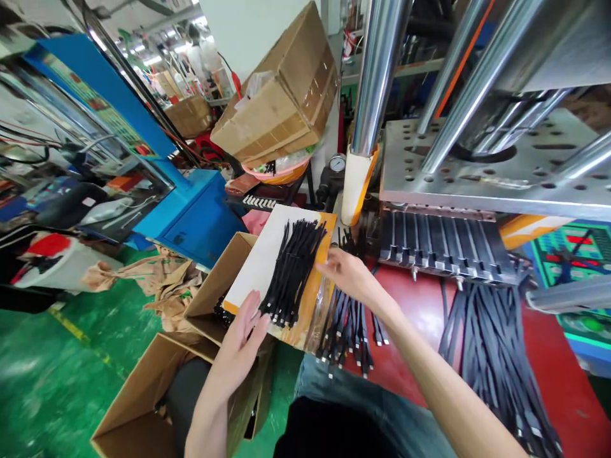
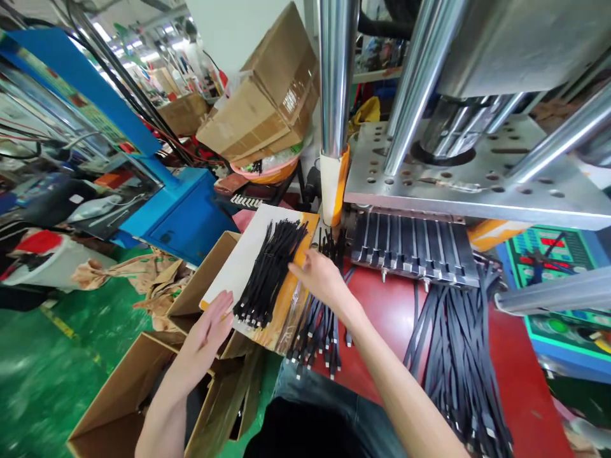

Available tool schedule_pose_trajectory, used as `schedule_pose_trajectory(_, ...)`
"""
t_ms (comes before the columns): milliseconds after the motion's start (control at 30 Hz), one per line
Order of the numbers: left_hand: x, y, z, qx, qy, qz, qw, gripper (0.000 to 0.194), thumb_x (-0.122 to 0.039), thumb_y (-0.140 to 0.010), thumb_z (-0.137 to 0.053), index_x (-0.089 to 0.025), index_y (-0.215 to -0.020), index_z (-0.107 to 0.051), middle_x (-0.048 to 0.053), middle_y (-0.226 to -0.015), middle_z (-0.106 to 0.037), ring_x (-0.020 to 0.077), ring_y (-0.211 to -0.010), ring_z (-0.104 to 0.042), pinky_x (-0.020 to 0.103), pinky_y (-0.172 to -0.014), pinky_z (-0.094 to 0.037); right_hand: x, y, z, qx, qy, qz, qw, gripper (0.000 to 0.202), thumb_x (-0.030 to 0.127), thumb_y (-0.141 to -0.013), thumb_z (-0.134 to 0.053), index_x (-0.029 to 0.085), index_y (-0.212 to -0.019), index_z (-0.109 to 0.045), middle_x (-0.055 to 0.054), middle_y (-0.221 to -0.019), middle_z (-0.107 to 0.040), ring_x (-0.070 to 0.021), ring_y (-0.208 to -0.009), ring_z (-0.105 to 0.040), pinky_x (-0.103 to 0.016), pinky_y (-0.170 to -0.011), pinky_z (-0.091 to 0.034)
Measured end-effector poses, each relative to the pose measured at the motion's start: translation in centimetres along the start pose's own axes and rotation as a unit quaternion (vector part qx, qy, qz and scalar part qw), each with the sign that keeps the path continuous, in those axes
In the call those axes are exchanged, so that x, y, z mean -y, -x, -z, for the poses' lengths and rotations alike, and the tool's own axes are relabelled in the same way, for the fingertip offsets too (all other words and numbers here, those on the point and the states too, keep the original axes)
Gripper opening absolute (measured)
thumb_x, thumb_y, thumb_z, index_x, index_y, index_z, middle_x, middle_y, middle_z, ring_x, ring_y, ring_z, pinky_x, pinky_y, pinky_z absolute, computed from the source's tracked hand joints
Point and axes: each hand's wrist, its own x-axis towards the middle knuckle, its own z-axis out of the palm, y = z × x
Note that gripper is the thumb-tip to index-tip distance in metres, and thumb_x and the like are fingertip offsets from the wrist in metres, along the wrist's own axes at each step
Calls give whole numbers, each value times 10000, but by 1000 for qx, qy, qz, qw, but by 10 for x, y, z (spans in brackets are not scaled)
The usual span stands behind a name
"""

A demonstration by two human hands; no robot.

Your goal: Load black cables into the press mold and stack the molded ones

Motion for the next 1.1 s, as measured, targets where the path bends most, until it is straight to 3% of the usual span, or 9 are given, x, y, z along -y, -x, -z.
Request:
schedule_pose_trajectory(100,-3,22,3,20,-62,-19,998,699,-637,-1023,-669,-278,-1607,-533,112,-1742,-469,342,-1632,-411,524,-1391,-254,-59,81,12,-105,237,42,965,262,338,-954,-696,196,-1170,-650,-110,-989,-734,-255,-766,-705,-333,-639,-483)
schedule_pose_trajectory(200,-15,34,-14,140,-83,-29,986,482,-557,-1058,-643,-300,-1464,-682,98,-1578,-651,333,-1519,-556,506,-1339,-368,-93,142,5,-159,408,26,899,105,279,-1028,-558,205,-1081,-609,-118,-937,-719,-248,-666,-710,-325,-549,-443)
schedule_pose_trajectory(333,-23,36,-63,340,-63,-15,938,425,-451,-1066,-637,-266,-1446,-685,117,-1415,-755,304,-1343,-695,491,-1242,-493,-100,154,-9,-193,438,-9,878,103,242,-1050,-509,236,-951,-538,-95,-851,-724,-252,-653,-725,-324,-554,-445)
schedule_pose_trajectory(500,-7,38,-108,497,51,66,864,686,-443,-1031,-697,-185,-1626,-474,212,-1518,-671,310,-1399,-672,534,-1227,-508,-100,154,0,-164,388,-20,907,107,195,-1030,-500,233,-943,-548,-76,-834,-735,-247,-681,-746,-315,-611,-471)
schedule_pose_trajectory(667,0,41,-133,460,192,173,850,802,-572,-950,-831,-196,-1586,-519,216,-1541,-639,308,-1455,-620,522,-1284,-428,-80,189,13,-129,264,-39,955,187,267,-1061,-493,244,-886,-558,-34,-753,-715,-216,-638,-709,-298,-599,-459)
schedule_pose_trajectory(800,-12,42,-166,283,362,243,854,663,-599,-880,-895,-155,-1337,-710,17,-875,-740,176,-882,-762,336,-956,-592,-71,226,33,28,134,-65,988,303,409,-1092,-514,253,-849,-607,17,-665,-684,-176,-561,-666,-262,-534,-442)
schedule_pose_trajectory(933,-18,39,-186,290,323,199,879,617,-709,-879,-837,-113,-1021,-767,-114,-528,-434,89,-483,-529,251,-626,-493,-84,234,47,-122,301,-199,925,297,508,-1070,-576,223,-1017,-640,-38,-733,-732,-249,-606,-727,-310,-550,-455)
schedule_pose_trajectory(1000,-19,38,-188,319,259,162,897,677,-785,-896,-760,-116,-992,-762,-87,-528,-508,110,-505,-579,263,-643,-507,-92,228,46,-159,395,-231,875,260,460,-1077,-573,212,-1007,-613,-91,-799,-755,-285,-641,-749,-325,-540,-421)
schedule_pose_trajectory(1100,-17,38,-192,370,187,136,900,771,-848,-921,-658,-99,-1072,-763,27,-655,-732,183,-635,-727,323,-748,-585,-98,221,41,-147,446,-221,855,230,379,-1090,-546,232,-916,-569,-104,-793,-746,-286,-647,-753,-319,-539,-383)
